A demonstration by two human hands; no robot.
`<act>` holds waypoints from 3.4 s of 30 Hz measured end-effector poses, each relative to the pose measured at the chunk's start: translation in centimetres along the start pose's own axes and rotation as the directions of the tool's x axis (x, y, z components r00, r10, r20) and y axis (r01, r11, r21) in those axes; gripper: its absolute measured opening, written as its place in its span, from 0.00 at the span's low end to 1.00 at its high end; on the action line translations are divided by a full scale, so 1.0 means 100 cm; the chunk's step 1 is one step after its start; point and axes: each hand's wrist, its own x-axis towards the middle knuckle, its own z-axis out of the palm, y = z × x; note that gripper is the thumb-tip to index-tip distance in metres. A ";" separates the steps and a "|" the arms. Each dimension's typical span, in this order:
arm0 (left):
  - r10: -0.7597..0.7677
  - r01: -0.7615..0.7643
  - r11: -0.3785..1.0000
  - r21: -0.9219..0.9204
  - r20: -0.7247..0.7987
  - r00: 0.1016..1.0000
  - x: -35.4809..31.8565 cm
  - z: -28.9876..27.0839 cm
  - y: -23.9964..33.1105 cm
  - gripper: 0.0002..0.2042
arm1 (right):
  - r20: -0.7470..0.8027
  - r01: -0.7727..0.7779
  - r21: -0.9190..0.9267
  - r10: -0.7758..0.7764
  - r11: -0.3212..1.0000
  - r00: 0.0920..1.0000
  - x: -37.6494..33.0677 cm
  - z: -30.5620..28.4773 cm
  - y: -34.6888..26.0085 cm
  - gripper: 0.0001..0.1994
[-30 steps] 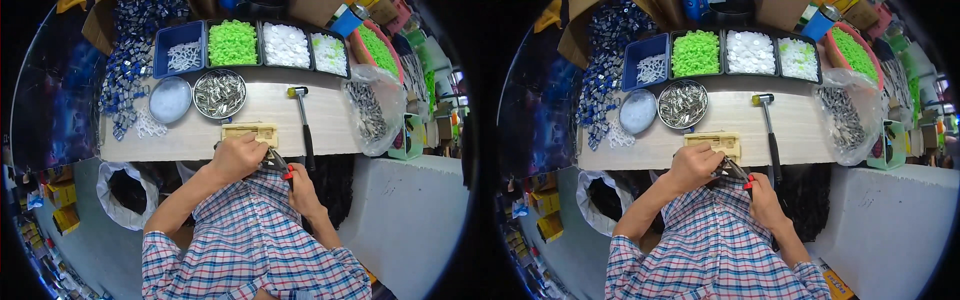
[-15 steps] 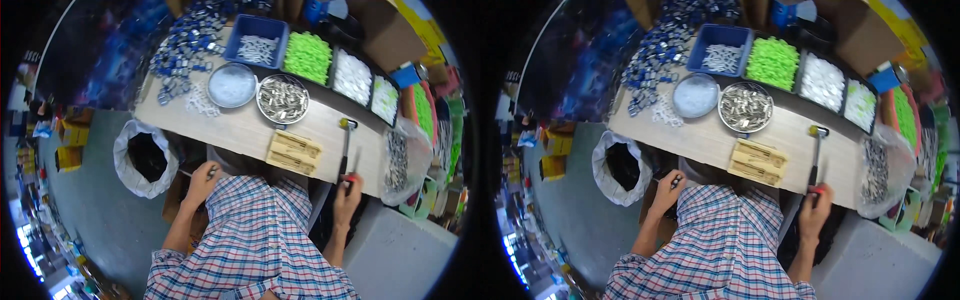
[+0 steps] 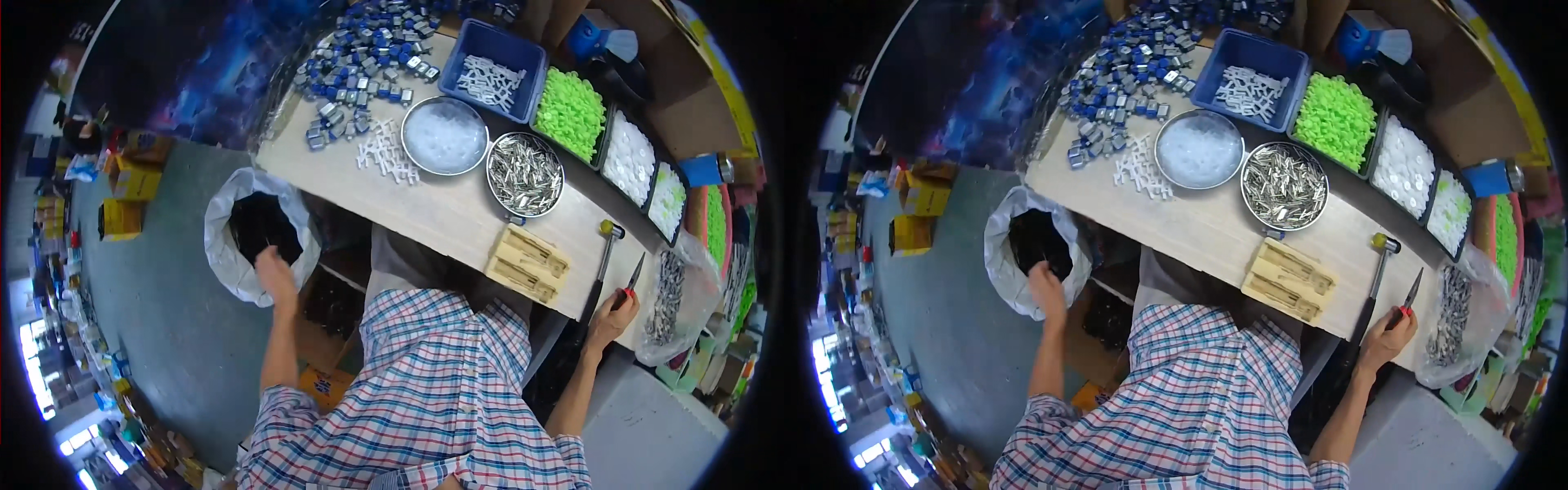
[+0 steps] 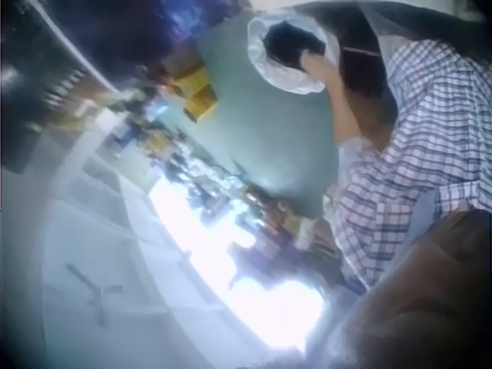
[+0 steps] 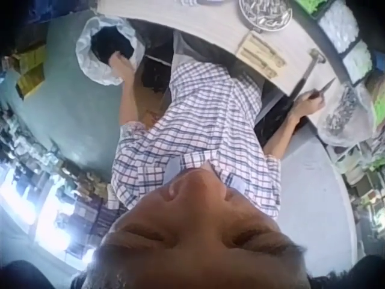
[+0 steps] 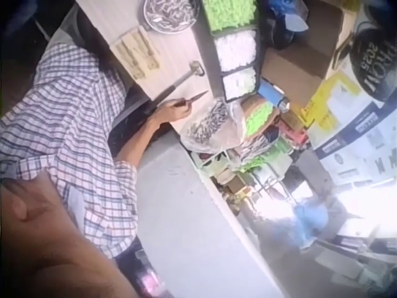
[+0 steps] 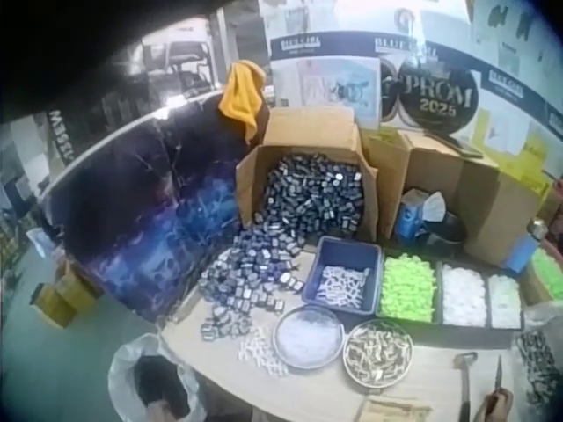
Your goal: Assembling small plastic toy components at a factory workbench using manual tools.
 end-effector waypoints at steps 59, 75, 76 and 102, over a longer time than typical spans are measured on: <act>-0.407 0.357 0.860 -0.366 -0.068 0.911 0.090 -0.039 -0.023 0.31 | -0.091 0.037 -0.011 -0.038 0.999 0.995 0.005 0.000 -0.008 0.08; 0.915 -0.456 0.322 -0.830 0.149 0.375 0.066 -0.067 0.508 0.33 | -0.261 -0.031 0.247 0.098 0.969 0.960 -0.001 -0.008 -0.010 0.13; 0.912 -0.496 0.331 -0.803 0.138 0.386 0.060 -0.056 0.516 0.31 | -0.218 -0.003 0.344 0.083 0.939 0.972 -0.002 -0.013 -0.021 0.12; 0.974 -0.496 0.214 -0.842 0.146 0.172 0.056 0.003 0.522 0.15 | 0.446 -0.528 0.826 0.341 0.200 0.828 0.030 0.017 -0.096 0.08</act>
